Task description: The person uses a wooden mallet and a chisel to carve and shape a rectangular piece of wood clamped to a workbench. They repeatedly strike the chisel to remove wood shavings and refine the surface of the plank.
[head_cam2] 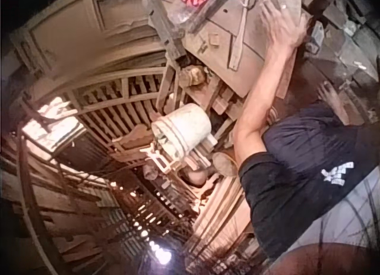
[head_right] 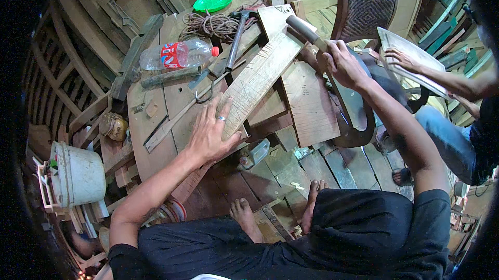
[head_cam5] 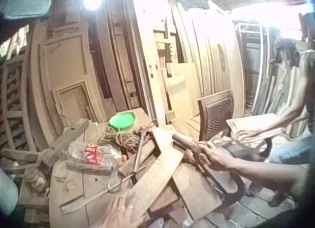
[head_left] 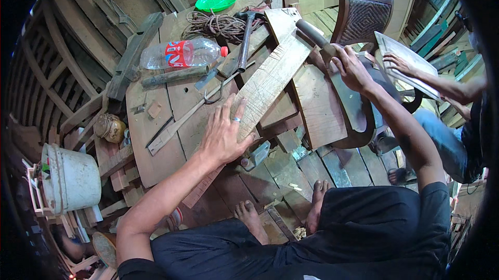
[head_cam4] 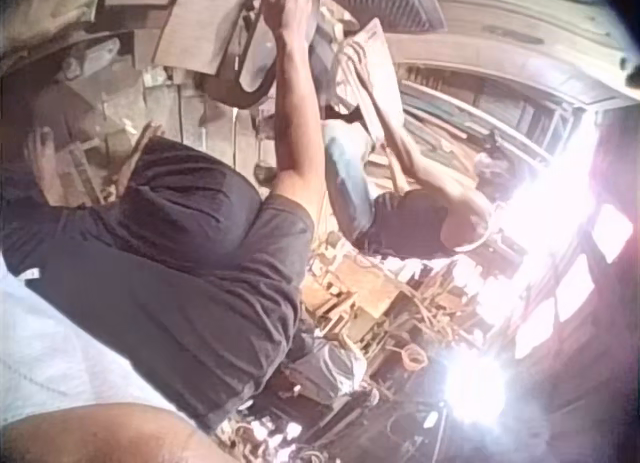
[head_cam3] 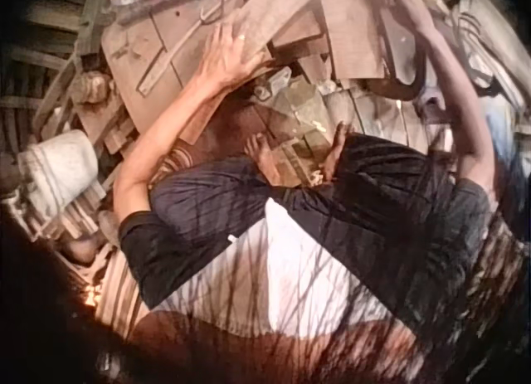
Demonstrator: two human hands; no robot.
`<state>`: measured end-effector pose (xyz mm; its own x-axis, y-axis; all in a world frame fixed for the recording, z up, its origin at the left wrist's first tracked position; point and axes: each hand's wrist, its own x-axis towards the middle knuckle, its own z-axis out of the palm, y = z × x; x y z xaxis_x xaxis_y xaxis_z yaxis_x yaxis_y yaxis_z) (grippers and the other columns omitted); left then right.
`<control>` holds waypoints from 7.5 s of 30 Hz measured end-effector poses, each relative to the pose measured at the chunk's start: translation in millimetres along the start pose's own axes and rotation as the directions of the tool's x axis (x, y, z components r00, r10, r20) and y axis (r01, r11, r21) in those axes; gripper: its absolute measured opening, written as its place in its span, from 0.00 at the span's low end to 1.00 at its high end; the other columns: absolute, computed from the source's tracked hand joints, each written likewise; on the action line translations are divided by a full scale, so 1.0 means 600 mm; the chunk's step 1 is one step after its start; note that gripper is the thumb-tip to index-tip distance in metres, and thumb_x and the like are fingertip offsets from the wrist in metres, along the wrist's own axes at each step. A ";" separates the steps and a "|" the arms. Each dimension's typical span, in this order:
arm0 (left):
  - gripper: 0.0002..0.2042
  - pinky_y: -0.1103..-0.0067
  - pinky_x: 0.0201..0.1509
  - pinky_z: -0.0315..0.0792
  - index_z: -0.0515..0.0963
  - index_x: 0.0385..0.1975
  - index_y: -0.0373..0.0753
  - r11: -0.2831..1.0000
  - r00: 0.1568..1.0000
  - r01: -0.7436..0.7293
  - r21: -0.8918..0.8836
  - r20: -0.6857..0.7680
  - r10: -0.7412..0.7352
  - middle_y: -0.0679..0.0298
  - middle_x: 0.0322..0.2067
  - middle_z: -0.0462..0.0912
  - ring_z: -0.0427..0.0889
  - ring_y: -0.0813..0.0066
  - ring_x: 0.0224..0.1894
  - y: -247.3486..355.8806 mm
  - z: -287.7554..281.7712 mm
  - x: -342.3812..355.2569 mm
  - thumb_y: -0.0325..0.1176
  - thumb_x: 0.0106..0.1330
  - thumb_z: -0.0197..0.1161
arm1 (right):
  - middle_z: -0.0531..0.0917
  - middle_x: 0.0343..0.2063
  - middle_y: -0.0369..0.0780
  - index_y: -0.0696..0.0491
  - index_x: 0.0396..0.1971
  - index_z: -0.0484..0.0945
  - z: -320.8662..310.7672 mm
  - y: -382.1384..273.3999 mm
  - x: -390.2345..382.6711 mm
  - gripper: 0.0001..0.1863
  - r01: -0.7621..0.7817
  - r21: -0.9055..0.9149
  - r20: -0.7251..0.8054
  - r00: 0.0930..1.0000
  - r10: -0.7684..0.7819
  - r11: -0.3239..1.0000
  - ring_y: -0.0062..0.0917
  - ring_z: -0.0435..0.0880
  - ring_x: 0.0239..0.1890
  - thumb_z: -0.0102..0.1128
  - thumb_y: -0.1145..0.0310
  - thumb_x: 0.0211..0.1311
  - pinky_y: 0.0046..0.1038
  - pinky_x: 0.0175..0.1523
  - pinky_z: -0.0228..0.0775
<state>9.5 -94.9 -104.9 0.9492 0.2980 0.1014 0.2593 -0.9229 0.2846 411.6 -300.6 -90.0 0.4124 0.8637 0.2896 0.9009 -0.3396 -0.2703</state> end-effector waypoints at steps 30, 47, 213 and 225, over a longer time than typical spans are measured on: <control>0.49 0.52 0.76 0.59 0.53 0.80 0.37 1.000 0.999 -0.013 -0.013 -0.045 0.013 0.40 0.75 0.57 0.62 0.37 0.72 0.002 -0.005 -0.003 0.47 0.62 0.72 | 0.85 0.46 0.47 0.49 0.80 0.53 0.048 -0.094 -0.015 0.36 0.299 -0.058 0.088 0.952 -0.293 0.953 0.44 0.88 0.38 0.52 0.59 0.78 0.42 0.36 0.80; 0.48 0.52 0.75 0.58 0.54 0.80 0.35 0.999 0.999 -0.035 -0.003 -0.040 0.035 0.40 0.74 0.56 0.63 0.39 0.72 0.009 -0.006 0.005 0.49 0.63 0.70 | 0.89 0.36 0.48 0.48 0.77 0.61 -0.001 -0.064 0.019 0.35 -0.029 -0.278 0.014 0.999 0.035 0.960 0.44 0.89 0.29 0.59 0.61 0.74 0.44 0.29 0.78; 0.56 0.53 0.77 0.57 0.54 0.78 0.28 0.999 0.999 0.051 -0.010 0.010 -0.050 0.38 0.66 0.68 0.64 0.42 0.70 -0.022 -0.011 0.004 0.66 0.60 0.67 | 0.89 0.31 0.43 0.48 0.73 0.69 0.022 -0.113 -0.011 0.31 0.393 0.022 -0.023 0.920 -0.392 0.919 0.40 0.88 0.25 0.60 0.62 0.71 0.43 0.29 0.81; 0.55 0.55 0.75 0.58 0.53 0.79 0.31 1.000 0.999 0.026 -0.016 -0.040 -0.026 0.43 0.63 0.69 0.66 0.45 0.65 -0.021 -0.006 0.003 0.62 0.61 0.69 | 0.86 0.30 0.43 0.47 0.73 0.68 -0.013 -0.071 -0.006 0.35 0.553 -0.145 0.017 0.830 -0.557 0.820 0.41 0.87 0.26 0.64 0.62 0.66 0.42 0.29 0.80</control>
<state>7.0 -81.8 -105.2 0.9341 0.3317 0.1324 0.2806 -0.9110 0.3023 372.5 -292.2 -72.3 -0.1614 0.9127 0.3754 0.9868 0.1452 0.0713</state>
